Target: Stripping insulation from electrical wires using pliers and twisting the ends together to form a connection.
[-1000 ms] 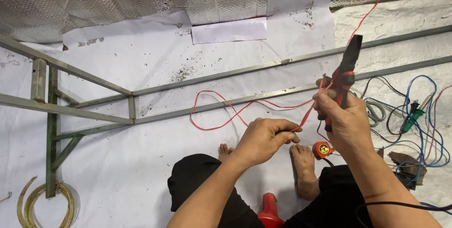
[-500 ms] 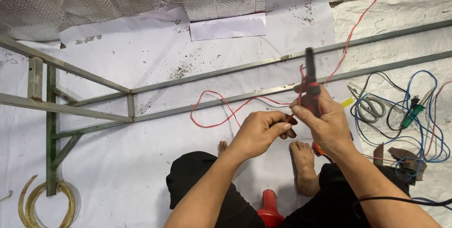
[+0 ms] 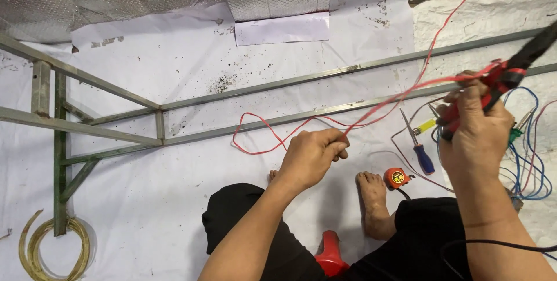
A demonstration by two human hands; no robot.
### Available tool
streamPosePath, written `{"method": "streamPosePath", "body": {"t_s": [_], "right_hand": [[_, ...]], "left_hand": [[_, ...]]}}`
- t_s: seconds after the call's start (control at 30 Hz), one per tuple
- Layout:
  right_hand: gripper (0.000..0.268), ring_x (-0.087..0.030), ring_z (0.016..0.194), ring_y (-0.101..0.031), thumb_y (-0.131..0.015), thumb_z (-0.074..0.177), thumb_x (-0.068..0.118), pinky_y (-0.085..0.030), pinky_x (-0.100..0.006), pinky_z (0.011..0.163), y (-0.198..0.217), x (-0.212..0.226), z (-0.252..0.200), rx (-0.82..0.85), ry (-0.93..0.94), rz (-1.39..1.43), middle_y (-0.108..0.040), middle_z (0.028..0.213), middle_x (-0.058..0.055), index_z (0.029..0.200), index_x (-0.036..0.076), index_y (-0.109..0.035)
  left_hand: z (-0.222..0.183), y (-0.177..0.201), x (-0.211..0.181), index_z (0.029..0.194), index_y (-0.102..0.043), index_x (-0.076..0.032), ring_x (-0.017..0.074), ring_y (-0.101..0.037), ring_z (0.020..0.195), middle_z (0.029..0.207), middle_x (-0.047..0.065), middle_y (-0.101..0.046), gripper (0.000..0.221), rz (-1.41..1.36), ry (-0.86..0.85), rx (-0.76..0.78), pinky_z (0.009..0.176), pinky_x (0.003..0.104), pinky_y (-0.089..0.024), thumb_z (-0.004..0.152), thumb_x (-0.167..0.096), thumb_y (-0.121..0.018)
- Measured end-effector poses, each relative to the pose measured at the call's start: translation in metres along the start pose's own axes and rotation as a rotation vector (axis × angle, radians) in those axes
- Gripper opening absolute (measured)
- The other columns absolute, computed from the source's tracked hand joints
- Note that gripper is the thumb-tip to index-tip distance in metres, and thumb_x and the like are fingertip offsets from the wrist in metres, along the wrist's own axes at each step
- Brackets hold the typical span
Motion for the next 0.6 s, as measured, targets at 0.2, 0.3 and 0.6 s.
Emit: {"method": "streamPosePath", "body": {"t_s": [0.2,0.3,0.6], "right_hand": [[0.007,-0.010,0.081,-0.054,-0.065,0.102,0.014,-0.044,-0.023,0.068,-0.034,-0.006,-0.043,0.298,0.105,-0.238,-0.063,0.127,0.000,0.103,0.010,-0.070],[0.028,-0.024,0.089,-0.073,-0.072,0.093,0.006,-0.057,-0.036,0.083,-0.048,-0.009,-0.056,0.464,0.243,-0.282,-0.071,0.107,-0.018,0.119,0.000,-0.068],[0.018,-0.025,0.098,-0.072,-0.077,0.090,0.017,-0.055,-0.034,0.086,-0.066,-0.041,-0.071,0.691,0.315,-0.362,-0.067,0.118,-0.013,0.099,0.002,-0.080]], "left_hand": [[0.015,-0.011,0.016,0.104,-0.072,-0.009,0.0177,-0.076,0.073,0.089,0.006,-0.079,0.022,-0.695,0.015,-0.071,0.070,0.031,-0.059,0.098,-0.025,-0.058],[0.025,-0.013,0.029,0.113,-0.070,0.000,0.0225,-0.078,0.079,0.092,0.018,-0.077,0.020,-1.059,-0.096,-0.156,0.066,0.032,-0.065,0.102,-0.014,-0.062],[0.028,0.000,0.039,0.116,-0.065,0.002,0.0294,-0.078,0.086,0.100,0.024,-0.076,0.018,-1.238,-0.189,-0.351,0.073,0.042,-0.067,0.102,-0.009,-0.064]]}}
Point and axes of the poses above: each hand's wrist, its own z-axis towards the middle knuckle, its own y-axis out of the back of the hand, x = y × z, the point moved 4 cm from there along z, towards the middle knuckle
